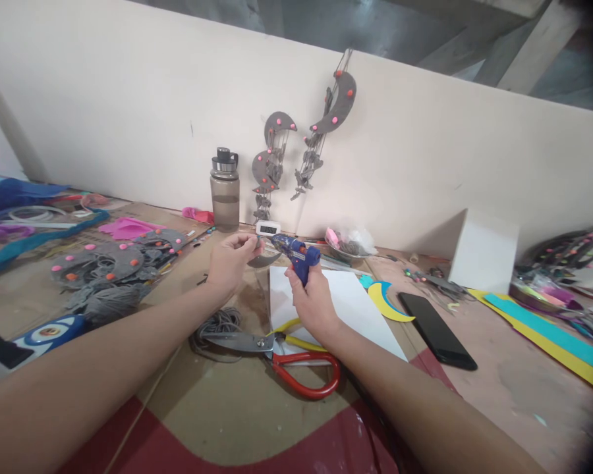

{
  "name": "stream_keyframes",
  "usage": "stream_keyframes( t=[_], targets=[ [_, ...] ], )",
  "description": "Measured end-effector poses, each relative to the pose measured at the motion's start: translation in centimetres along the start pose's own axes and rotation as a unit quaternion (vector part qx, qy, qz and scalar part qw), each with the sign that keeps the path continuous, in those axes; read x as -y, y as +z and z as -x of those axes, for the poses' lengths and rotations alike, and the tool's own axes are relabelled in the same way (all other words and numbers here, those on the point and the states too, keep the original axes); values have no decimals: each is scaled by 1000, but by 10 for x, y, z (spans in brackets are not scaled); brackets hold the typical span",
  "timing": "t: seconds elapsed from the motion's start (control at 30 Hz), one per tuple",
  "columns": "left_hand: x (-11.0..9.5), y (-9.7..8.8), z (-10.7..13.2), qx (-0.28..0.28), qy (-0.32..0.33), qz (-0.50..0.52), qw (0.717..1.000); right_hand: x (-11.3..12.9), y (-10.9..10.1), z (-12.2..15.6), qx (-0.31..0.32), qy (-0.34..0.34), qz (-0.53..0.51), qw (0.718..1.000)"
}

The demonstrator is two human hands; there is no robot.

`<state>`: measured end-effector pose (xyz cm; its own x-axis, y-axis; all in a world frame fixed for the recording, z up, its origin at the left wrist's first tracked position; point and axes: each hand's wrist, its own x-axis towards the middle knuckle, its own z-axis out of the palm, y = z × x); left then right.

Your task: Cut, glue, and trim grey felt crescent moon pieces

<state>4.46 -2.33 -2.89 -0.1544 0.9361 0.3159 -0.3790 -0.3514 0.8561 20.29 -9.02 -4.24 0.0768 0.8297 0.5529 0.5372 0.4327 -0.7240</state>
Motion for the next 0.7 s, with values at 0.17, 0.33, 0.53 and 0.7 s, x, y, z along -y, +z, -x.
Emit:
stream_keyframes(
  t=[0.17, 0.33, 0.53, 0.7],
  targets=[
    [-3, 1, 0, -14, -6, 17, 1000, 0, -10, -17, 6, 126, -170, 977],
    [-4, 2, -1, -18, -16, 23, 999, -9, -41, -40, 115, 254, -147, 949],
    [-6, 2, -1, -2, -6, 31, 1000, -20, -72, -48, 222, 308, 48, 924],
    [-14, 7, 0, 9, 7, 19, 1000, -1, -84, -46, 159, 262, 219, 926]
  ],
)
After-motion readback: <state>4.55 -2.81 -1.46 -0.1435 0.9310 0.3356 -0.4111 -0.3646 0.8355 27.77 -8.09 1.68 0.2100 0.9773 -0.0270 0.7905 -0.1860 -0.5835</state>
